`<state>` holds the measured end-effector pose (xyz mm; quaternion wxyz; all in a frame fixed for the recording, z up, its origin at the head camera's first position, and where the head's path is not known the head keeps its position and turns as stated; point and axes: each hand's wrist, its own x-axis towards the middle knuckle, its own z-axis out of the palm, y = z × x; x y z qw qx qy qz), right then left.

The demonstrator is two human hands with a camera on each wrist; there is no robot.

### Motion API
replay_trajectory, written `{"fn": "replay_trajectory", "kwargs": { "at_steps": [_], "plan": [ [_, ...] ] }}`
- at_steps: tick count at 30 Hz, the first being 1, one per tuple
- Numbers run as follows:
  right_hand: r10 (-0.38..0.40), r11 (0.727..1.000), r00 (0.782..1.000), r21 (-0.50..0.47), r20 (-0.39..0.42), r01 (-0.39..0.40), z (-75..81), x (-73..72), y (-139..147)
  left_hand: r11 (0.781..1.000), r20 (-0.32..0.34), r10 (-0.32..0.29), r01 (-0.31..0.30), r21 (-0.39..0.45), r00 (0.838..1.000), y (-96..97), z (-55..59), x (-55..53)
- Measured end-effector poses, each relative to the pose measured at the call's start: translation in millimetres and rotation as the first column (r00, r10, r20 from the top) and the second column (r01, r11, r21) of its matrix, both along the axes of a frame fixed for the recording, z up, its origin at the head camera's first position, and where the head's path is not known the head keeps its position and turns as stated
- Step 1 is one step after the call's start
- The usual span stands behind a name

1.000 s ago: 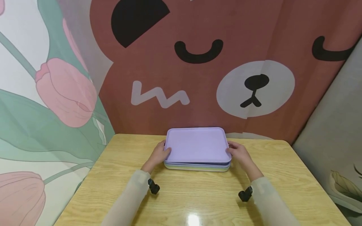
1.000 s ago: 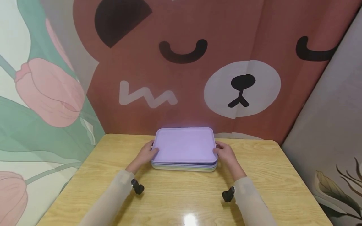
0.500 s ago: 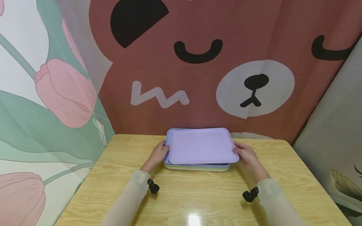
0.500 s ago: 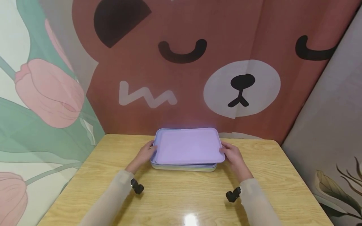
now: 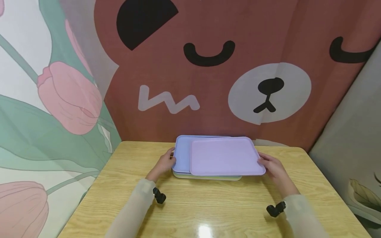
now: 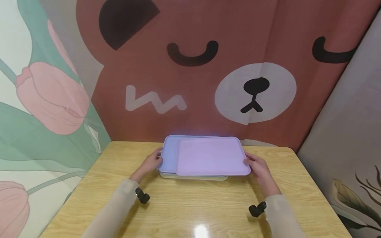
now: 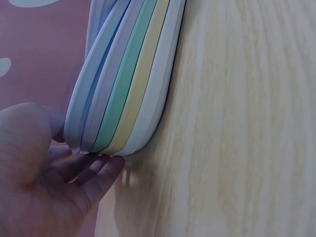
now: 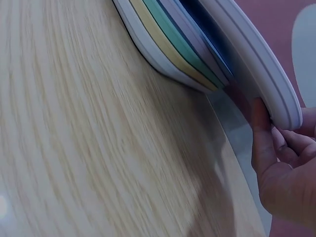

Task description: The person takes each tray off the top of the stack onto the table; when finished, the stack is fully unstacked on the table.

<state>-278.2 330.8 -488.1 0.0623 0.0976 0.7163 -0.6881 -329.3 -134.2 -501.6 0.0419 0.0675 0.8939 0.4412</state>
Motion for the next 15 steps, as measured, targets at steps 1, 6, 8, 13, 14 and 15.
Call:
{"fn": "replay_trajectory", "kwargs": {
  "at_steps": [1, 6, 8, 13, 14, 15],
  "plan": [
    [0.0, 1.0, 1.0, -0.011, -0.003, 0.0, -0.5, 0.9, 3.6, 1.0, 0.0, 0.0, 0.0, 0.001, 1.0, -0.1, 0.2, 0.0],
    [0.016, 0.999, 1.0, -0.029, -0.014, -0.017, -3.7, 5.6, 20.3, 1.0, 0.001, 0.008, -0.008, -0.004, 1.0, -0.7, 1.5, -0.6],
    [0.017, 1.0, 1.0, -0.015, 0.0, -0.017, -3.8, 7.1, 26.3, 1.0, 0.001, 0.008, -0.008, -0.006, 1.0, -0.9, 1.3, -1.1],
    [0.012, 0.999, 0.999, 0.043, 0.052, -0.014, -2.6, 11.9, 39.8, 1.0, 0.027, 0.003, -0.003, -0.003, 1.0, -1.3, 0.8, -3.0],
    [0.01, 0.998, 0.998, 0.055, 0.059, -0.013, -2.6, 13.1, 42.5, 1.0, 0.033, 0.001, -0.001, -0.003, 0.999, -1.4, 0.6, -3.3],
    [0.01, 0.998, 0.998, 0.059, 0.06, -0.014, -2.9, 14.4, 45.2, 1.0, 0.034, -0.002, 0.002, -0.009, 0.999, -1.5, 0.3, -3.7]
  ]
}}
